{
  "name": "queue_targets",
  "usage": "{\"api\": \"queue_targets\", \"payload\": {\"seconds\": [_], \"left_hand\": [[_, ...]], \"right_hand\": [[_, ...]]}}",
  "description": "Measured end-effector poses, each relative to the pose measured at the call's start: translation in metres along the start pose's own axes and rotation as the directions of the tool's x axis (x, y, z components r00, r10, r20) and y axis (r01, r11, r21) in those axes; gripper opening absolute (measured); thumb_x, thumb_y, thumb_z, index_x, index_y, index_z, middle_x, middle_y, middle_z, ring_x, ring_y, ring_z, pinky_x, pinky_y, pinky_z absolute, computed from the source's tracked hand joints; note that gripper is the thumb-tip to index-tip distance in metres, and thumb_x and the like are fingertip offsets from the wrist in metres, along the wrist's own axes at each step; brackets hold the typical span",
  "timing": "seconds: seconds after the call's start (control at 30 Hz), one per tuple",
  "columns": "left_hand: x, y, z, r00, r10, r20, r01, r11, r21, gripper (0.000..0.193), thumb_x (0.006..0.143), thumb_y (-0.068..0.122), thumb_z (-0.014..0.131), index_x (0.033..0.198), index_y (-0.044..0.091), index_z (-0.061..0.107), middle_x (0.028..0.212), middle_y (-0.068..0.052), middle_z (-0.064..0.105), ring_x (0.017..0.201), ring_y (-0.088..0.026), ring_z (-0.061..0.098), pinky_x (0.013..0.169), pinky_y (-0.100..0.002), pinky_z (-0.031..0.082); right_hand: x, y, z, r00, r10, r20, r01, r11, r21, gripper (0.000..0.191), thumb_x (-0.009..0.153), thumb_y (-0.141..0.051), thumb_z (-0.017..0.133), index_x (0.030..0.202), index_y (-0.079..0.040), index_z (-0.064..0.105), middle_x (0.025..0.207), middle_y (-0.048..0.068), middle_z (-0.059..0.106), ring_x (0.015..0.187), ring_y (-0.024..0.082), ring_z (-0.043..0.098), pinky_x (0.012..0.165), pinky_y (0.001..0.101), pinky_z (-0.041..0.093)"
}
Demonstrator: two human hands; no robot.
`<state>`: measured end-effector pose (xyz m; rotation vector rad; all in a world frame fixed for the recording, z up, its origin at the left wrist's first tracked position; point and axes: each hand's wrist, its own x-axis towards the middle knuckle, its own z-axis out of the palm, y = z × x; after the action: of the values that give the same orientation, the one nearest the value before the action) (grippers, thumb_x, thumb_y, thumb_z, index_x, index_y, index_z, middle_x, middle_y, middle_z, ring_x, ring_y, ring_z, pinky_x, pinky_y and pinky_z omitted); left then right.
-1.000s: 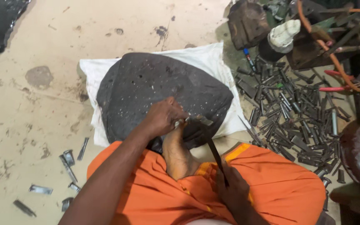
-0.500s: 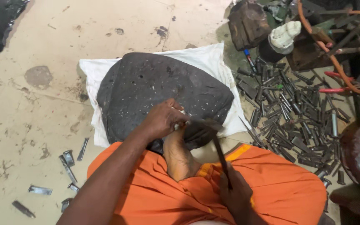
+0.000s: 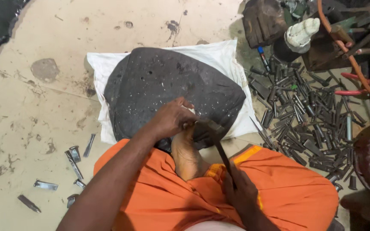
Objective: The person carves a white spiral-shaped sculpture using a hammer and chisel. They repeatedly strike the chisel against the sculpture to shape it, occasionally adjusting the sculpture's position.
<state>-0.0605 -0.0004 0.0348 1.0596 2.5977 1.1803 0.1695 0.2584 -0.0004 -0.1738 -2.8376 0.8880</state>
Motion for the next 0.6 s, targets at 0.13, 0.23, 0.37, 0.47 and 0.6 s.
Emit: {"api": "queue_targets", "payload": {"seconds": [0.13,0.23,0.37,0.47,0.6], "left_hand": [[-0.025,-0.016,-0.005,0.94,0.024,-0.342,-0.046,0.997,-0.056,0.034,0.077,-0.004,0.07,0.104,0.015,0.076,0.115,-0.008,0.073,0.108,-0.028,0.07,0.09,-0.038,0.058],[-0.069,-0.043,-0.019,0.723,-0.259,-0.641,0.228,0.965,-0.132,0.024,0.094,-0.004,0.068,0.107,0.012,0.078,0.105,-0.011,0.077,0.094,-0.026,0.075,0.083,-0.037,0.06],[-0.113,-0.073,-0.022,0.606,-0.537,-0.587,0.572,0.807,-0.147,0.018,0.092,0.008,0.072,0.109,0.01,0.078,0.096,-0.017,0.076,0.085,-0.032,0.074,0.076,-0.041,0.057],[-0.127,-0.079,-0.007,0.615,-0.61,-0.5,0.703,0.711,-0.004,0.019,0.087,0.017,0.077,0.104,0.009,0.079,0.094,-0.018,0.074,0.084,-0.037,0.071,0.076,-0.045,0.054],[-0.118,-0.077,0.005,0.737,-0.568,-0.365,0.649,0.746,0.15,0.019,0.087,0.022,0.076,0.1,0.008,0.079,0.096,-0.017,0.073,0.091,-0.038,0.068,0.08,-0.048,0.053]], "right_hand": [[0.002,-0.004,-0.005,0.963,-0.083,-0.258,0.109,0.99,0.086,0.04,0.095,-0.012,0.068,0.134,-0.005,0.065,0.081,0.008,0.067,0.065,0.012,0.063,0.06,0.0276,0.052],[0.009,-0.007,-0.011,0.96,0.194,-0.204,-0.146,0.963,0.226,0.042,0.097,-0.01,0.067,0.138,-0.004,0.064,0.071,0.005,0.065,0.054,0.009,0.056,0.051,0.0254,0.047],[0.036,-0.001,-0.017,0.886,0.449,0.113,-0.433,0.718,0.545,0.045,0.097,-0.007,0.061,0.142,-0.005,0.061,0.065,0.004,0.062,0.048,0.008,0.052,0.042,0.0237,0.039],[0.056,0.008,-0.025,0.765,0.539,0.353,-0.636,0.548,0.543,0.045,0.097,-0.009,0.059,0.142,-0.007,0.062,0.068,0.006,0.063,0.045,0.01,0.048,0.039,0.0244,0.036],[0.069,0.021,-0.032,0.693,0.48,0.538,-0.721,0.45,0.527,0.048,0.097,-0.013,0.06,0.145,-0.006,0.059,0.073,0.007,0.065,0.045,0.01,0.048,0.038,0.0246,0.038]]}}
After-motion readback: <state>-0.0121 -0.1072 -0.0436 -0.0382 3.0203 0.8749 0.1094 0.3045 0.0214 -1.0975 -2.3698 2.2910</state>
